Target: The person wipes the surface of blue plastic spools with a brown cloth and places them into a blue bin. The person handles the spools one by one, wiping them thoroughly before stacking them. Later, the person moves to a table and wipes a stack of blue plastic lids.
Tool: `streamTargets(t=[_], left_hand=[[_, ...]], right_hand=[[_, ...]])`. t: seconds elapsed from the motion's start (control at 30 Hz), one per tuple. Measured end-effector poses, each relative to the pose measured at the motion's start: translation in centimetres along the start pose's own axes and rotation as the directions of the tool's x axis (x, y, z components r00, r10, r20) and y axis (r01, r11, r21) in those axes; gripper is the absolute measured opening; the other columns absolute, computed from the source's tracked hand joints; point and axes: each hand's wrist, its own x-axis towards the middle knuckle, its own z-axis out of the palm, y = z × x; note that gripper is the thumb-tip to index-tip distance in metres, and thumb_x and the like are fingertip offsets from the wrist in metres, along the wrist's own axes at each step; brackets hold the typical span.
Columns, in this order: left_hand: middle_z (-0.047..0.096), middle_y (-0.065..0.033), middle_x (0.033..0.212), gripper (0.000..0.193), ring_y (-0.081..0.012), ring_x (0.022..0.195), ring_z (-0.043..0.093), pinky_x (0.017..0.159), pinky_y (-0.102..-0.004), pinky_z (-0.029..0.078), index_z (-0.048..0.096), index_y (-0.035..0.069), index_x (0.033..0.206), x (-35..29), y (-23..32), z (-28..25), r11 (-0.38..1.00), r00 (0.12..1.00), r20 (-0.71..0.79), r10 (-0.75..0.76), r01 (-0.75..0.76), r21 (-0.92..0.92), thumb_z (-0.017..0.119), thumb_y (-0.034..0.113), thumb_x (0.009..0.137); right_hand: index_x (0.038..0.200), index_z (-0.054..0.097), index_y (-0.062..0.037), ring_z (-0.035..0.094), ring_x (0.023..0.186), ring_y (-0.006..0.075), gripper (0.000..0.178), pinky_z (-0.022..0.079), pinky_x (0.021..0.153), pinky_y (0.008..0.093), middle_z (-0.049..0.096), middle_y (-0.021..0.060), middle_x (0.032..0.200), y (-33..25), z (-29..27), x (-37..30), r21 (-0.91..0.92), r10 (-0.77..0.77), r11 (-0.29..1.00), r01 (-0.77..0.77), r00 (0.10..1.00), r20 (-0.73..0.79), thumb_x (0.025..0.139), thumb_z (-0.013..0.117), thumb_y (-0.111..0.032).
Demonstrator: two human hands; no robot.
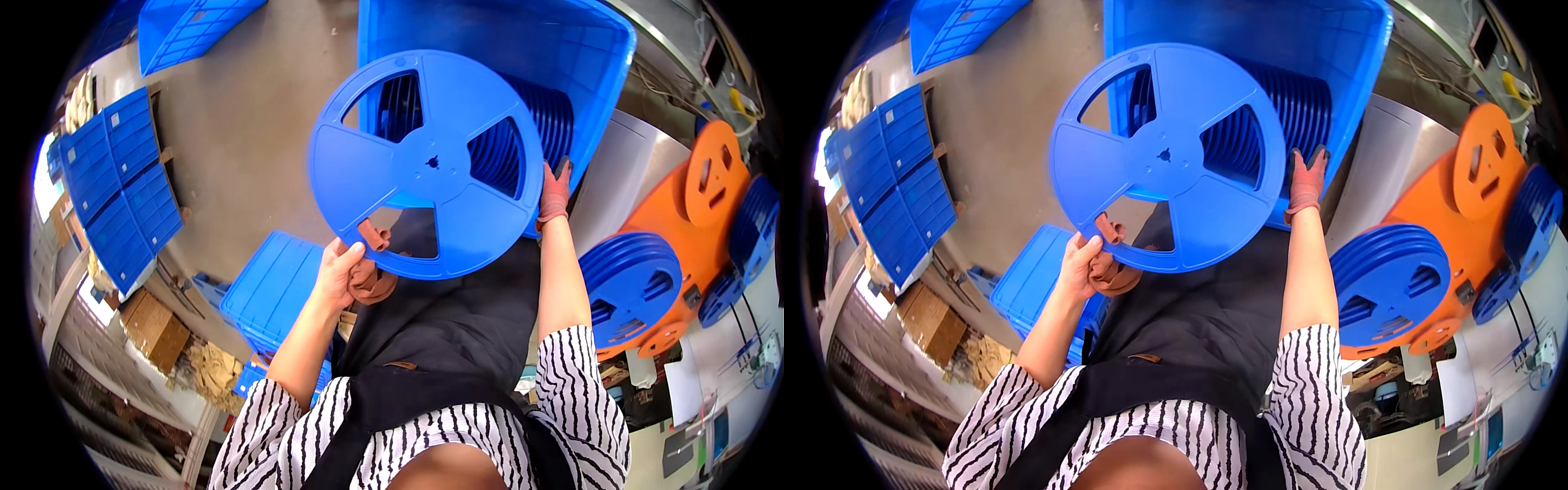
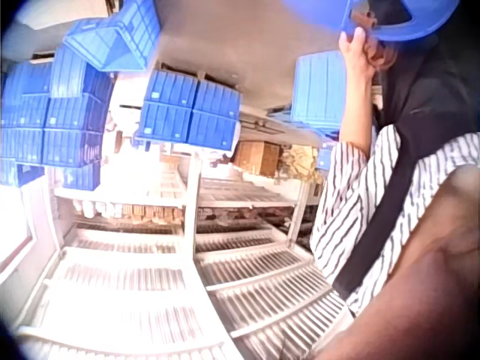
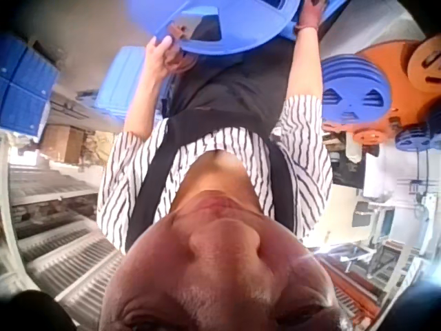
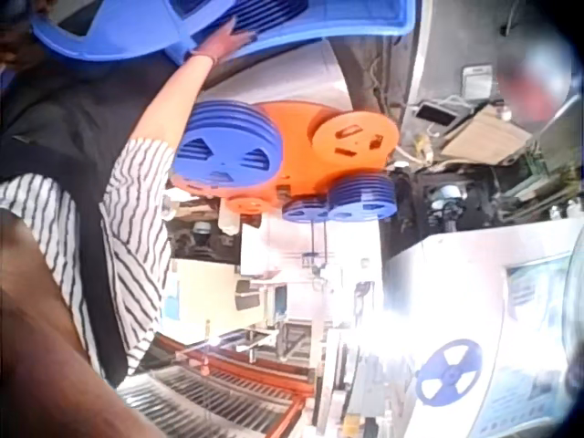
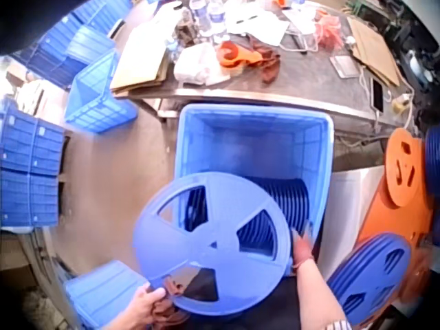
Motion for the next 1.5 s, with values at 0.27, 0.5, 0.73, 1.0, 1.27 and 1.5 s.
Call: streamTargets(t=[0.27,0.5,0.73,1.0,1.27,1.5], left_hand=[[0.061,-0.0181,0.112,0.042,-0.0254,0.105,0.06,0.094,-0.0383,0.047,0.057,-0.004,0.116,0.5,0.1,-0.2,0.999,0.999,-0.032,-0.01,0.009,-0.034,0.07,0.021,0.085],[0.061,-0.0191,0.114,0.042,-0.0238,0.104,0.06,0.092,-0.0377,0.048,0.053,-0.004,0.12,0.5,1.2,0.7,0.993,0.992,-0.113,0.05,-0.037,0.112,0.066,0.019,0.088],[0.064,-0.0123,0.099,0.03,-0.0085,0.055,0.047,0.046,-0.0232,0.036,0.054,-0.003,0.116,4.9,1.7,11.0,0.958,0.995,0.099,0.005,-0.033,0.285,0.061,0.014,0.092],[0.052,-0.0036,0.07,0.015,-0.0107,0.056,0.05,0.05,-0.0286,0.041,0.055,0.002,0.102,13.1,-8.4,21.6,0.556,0.983,0.179,-0.042,-0.126,0.822,0.061,0.01,0.091],[0.063,-0.0112,0.124,0.044,-0.0154,0.104,0.06,0.089,-0.0278,0.048,0.047,-0.002,0.134,9.5,-10.3,10.9,0.619,0.967,0.252,0.031,-0.217,0.755,0.053,0.004,0.092],[0.066,-0.0034,0.102,0.033,-0.0104,0.086,0.061,0.076,-0.0259,0.05,0.056,0.001,0.125,0.2,-3.1,1.5,0.673,0.989,-0.106,0.102,0.009,0.74,0.055,0.008,0.093]], right_hand=[[0.149,0.028,-0.0097,0.034,0.136,0.0368,0.094,0.028,0.112,0.041,0.032,0.0223,0.15,4.2,5.1,0.4,0.03,0.061,0.998,-0.056,0.976,-0.21,0.076,0.071,-0.049],[0.142,0.037,-0.0062,0.045,0.123,0.0398,0.079,0.041,0.101,0.0431,0.046,0.0239,0.132,2.5,7.6,-1.2,-0.167,-0.139,0.972,0.166,0.977,0.164,0.078,0.069,-0.038],[0.146,0.028,-0.0061,0.04,0.131,0.0345,0.074,0.036,0.106,0.0411,0.038,0.0195,0.144,-0.4,10.4,-5.8,-0.325,-0.258,0.857,0.401,0.879,0.402,0.088,0.061,-0.037],[0.146,0.031,-0.0115,0.042,0.131,0.0263,0.049,0.031,0.111,0.038,0.04,0.0111,0.144,-1.4,4.3,-10.8,0.724,0.109,0.124,-0.678,0.735,0.67,0.101,0.038,-0.031],[0.129,0.054,-0.0078,0.044,0.13,0.0314,0.045,0.037,0.106,0.0401,0.047,0.0159,0.139,0.3,-10.0,-22.0,0.218,-0.372,0.926,0.308,0.84,0.396,0.087,0.061,-0.023],[0.142,0.033,0.0031,0.027,0.137,0.0436,0.088,0.025,0.111,0.0501,0.032,0.0258,0.146,7.2,-19.3,-24.5,-0.455,-0.227,0.89,0.025,0.89,-0.395,0.077,0.073,-0.041]])
